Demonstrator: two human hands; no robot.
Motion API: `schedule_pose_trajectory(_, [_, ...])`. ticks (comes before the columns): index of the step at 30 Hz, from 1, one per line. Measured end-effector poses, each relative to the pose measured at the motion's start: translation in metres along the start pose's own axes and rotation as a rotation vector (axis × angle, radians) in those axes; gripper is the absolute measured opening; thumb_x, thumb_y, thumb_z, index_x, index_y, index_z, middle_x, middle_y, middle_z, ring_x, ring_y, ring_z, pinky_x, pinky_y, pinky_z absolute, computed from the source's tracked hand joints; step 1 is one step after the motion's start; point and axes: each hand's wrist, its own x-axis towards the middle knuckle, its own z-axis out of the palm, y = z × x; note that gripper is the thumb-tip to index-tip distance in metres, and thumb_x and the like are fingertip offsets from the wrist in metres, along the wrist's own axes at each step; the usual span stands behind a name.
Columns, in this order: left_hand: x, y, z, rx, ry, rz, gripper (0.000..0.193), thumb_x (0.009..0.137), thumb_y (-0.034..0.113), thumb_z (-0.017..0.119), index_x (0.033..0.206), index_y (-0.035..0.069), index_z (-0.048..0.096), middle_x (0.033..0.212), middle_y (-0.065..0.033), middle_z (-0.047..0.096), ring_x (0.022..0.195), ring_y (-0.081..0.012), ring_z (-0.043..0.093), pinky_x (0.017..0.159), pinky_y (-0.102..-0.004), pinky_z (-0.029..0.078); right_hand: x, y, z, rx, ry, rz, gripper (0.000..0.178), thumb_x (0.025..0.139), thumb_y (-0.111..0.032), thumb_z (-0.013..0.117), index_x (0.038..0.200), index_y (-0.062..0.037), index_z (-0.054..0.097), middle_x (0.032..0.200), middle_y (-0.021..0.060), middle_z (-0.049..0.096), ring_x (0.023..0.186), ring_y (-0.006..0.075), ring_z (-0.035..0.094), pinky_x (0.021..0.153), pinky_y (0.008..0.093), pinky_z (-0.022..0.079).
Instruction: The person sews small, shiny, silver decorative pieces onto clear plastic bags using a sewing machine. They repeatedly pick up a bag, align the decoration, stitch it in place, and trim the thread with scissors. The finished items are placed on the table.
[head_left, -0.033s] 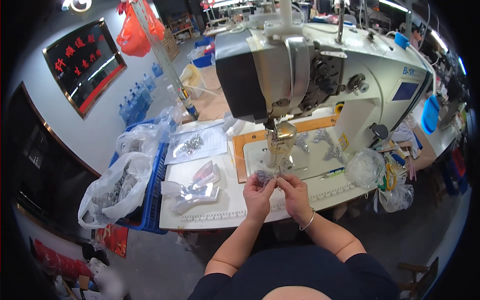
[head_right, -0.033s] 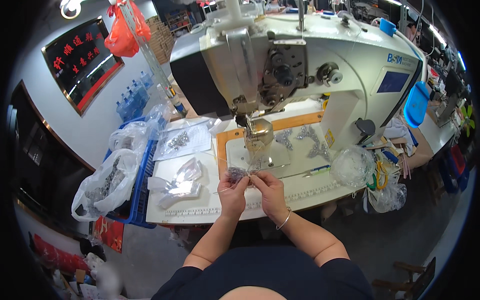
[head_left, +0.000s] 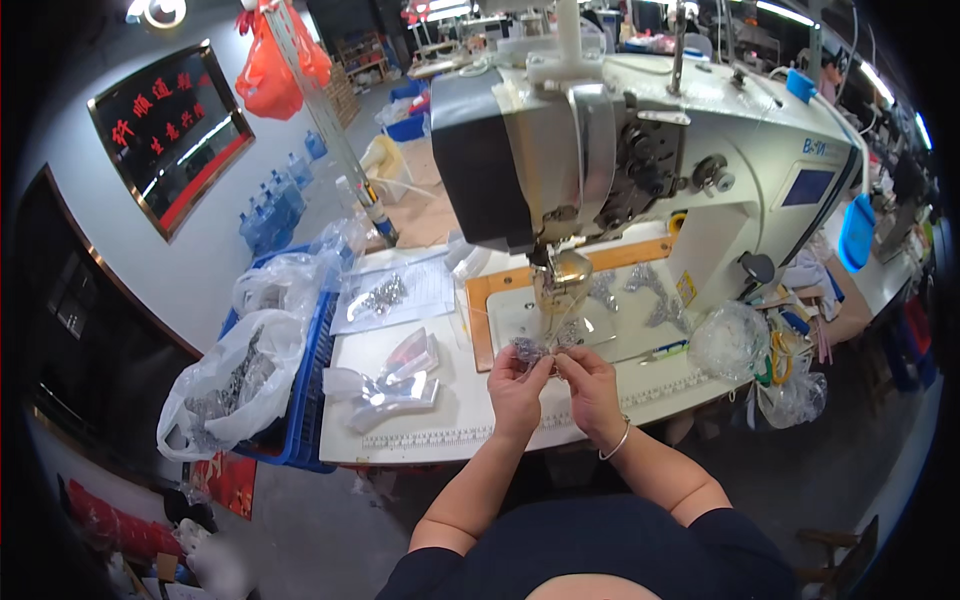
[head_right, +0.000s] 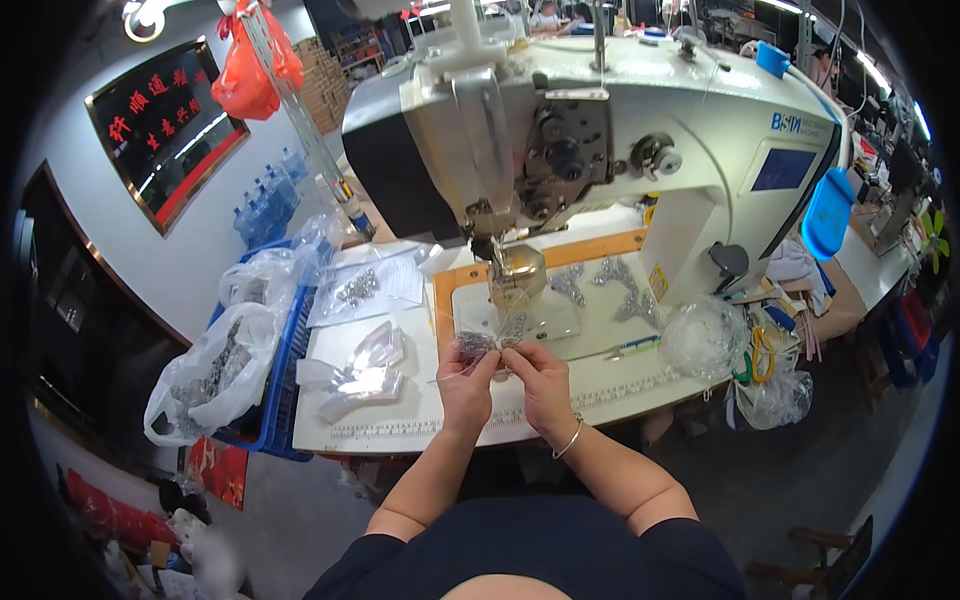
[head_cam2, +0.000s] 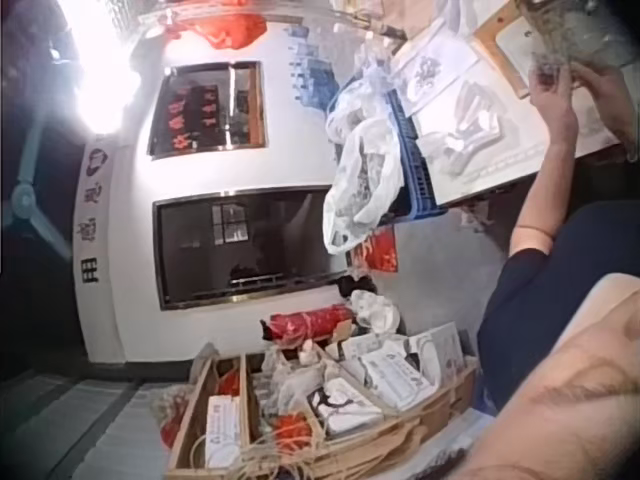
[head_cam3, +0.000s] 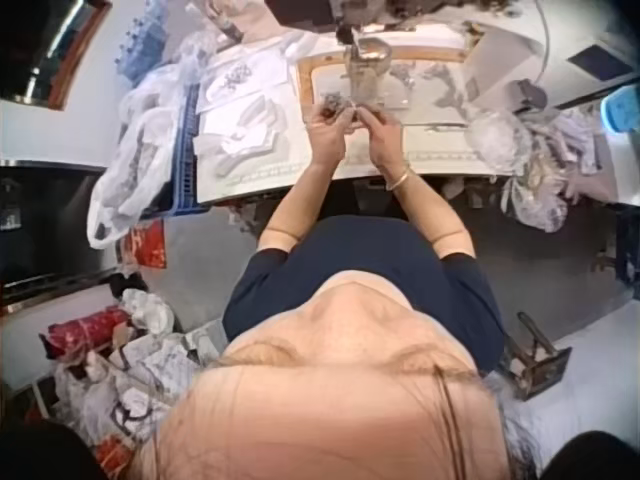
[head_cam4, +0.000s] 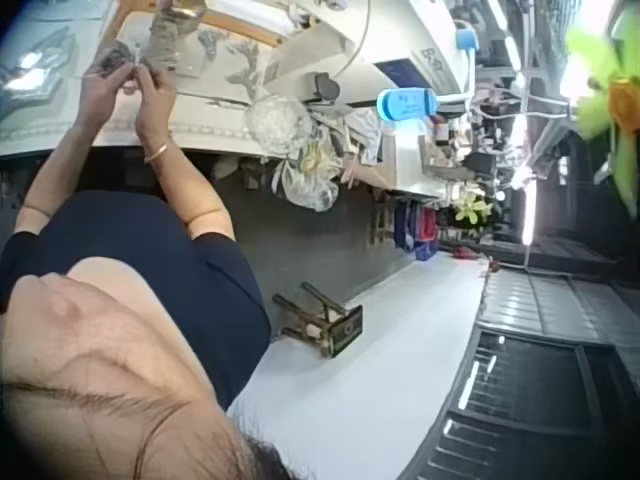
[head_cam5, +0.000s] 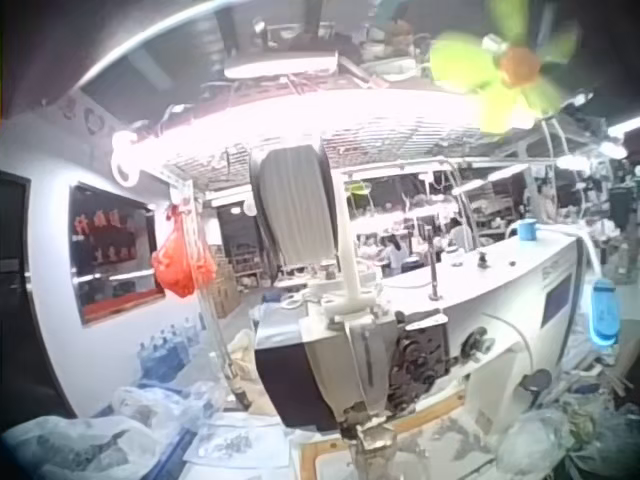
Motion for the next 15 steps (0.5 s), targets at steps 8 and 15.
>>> schedule_pose_trajectory(8, [0.046,0.020,0.031,-0.327,-0.032,-0.189,0.019,0.082,0.000,0.062,0.098,0.003,0.052,0.091,-0.0076,0.062,0.078,-0.0162,0.062,0.071,-0.0282,0.050,0.045,-0.032,0.016,0.192,0.039,0.166,0.010,0.086,-0.012,0.062,0.093,-0.0050,0.063,0.080,-0.0002,0.063,0.070,0.0080,0.057,0.064,0.0205,0.045])
schedule_pose_trajectory(15, [0.066,0.045,0.030,-0.323,-0.102,-0.336,0.021,0.082,0.002,0.060,0.102,0.003,0.052,0.095,-0.0074,0.060,0.084,-0.0169,0.060,0.074,-0.0303,0.048,0.060,-0.050,0.028,0.227,0.023,0.281,0.010,0.085,-0.017,0.064,0.088,-0.0072,0.062,0.077,-0.0006,0.061,0.065,0.0079,0.054,0.060,0.0213,0.042])
